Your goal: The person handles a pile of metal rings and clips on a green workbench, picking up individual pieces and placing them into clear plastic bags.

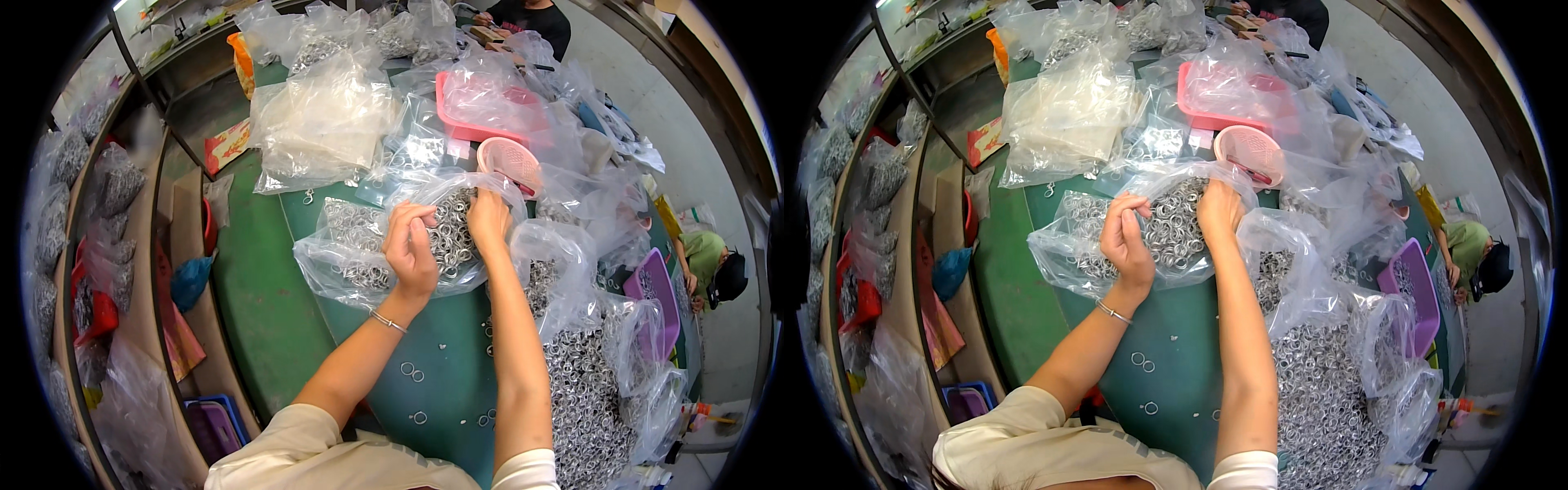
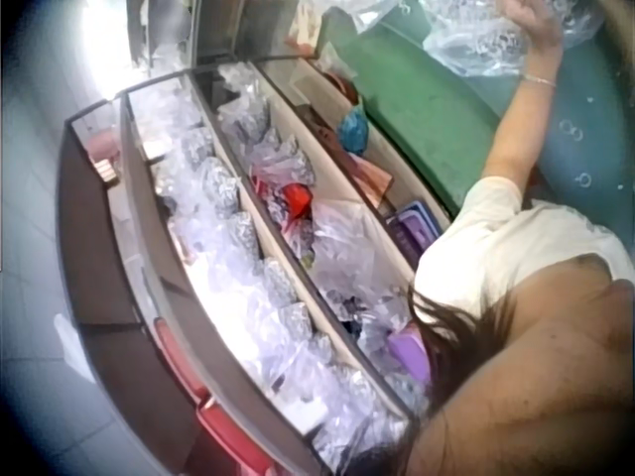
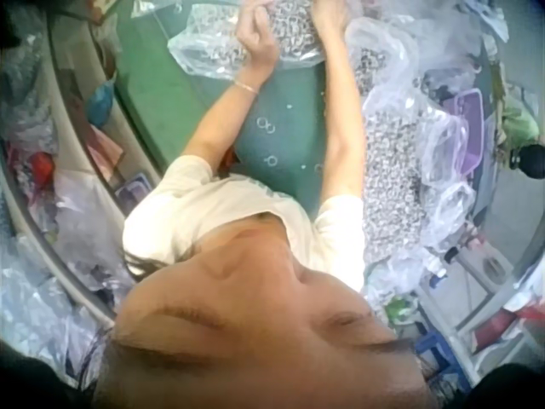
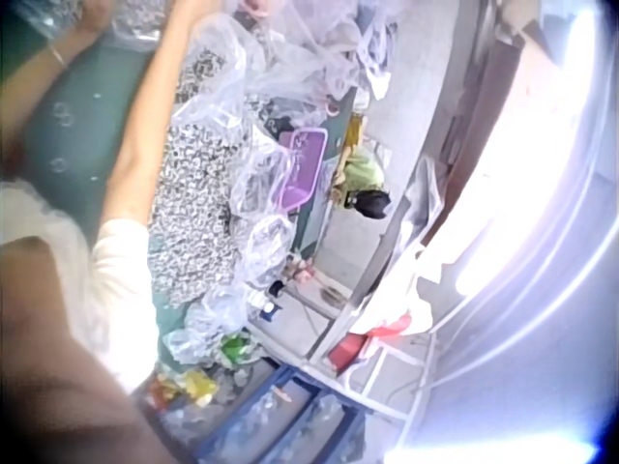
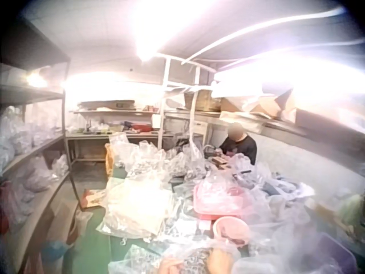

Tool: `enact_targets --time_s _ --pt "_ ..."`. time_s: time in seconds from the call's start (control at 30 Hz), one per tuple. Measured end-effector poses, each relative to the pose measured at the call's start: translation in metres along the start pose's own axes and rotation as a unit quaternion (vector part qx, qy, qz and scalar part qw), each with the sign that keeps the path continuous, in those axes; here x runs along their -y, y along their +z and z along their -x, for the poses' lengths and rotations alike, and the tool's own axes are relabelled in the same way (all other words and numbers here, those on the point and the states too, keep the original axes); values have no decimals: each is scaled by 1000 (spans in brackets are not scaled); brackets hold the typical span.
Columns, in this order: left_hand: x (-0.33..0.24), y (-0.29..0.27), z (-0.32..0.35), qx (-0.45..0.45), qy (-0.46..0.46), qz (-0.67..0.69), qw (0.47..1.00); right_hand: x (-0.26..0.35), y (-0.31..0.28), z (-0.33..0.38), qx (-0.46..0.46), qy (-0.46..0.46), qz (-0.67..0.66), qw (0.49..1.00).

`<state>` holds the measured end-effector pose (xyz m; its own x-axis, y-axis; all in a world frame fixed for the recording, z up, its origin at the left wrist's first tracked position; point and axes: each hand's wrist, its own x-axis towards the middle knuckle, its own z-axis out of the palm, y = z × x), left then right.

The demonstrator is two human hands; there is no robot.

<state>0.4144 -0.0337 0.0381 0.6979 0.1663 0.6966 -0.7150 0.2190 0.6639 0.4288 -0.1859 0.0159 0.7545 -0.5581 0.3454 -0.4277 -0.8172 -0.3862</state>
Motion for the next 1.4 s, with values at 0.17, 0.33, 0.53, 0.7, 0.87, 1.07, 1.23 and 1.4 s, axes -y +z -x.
enact_targets --time_s 0.17,0.33,0.53,0.7,0.87,1.07,1.23,1.4 --pt "2 -1 0 8 4 -10 1000 5 1 2 -60 18 -56 996" --pt "2 -2 -1 -1 10 -23 1000 9 -11 7 19 257 -584 769" --pt "3 1 1 2 11 -23 1000 10 1 -4 -111 35 -94 989" --pt "2 1 -1 10 22 -41 999 12 -5 -7 29 46 -9 998" --pt "3 -2 1 20 25 -54 998 -3 0 2 45 205 -565 798" --pt "6 0 3 19 12 -50 999 7 -10 9 40 222 -530 817" --pt "7 -1 3 24 20 -63 998 28 -16 13 5 82 -124 989" --pt "8 -1 3 26 23 -58 998 27 -18 11 28 60 -77 995"
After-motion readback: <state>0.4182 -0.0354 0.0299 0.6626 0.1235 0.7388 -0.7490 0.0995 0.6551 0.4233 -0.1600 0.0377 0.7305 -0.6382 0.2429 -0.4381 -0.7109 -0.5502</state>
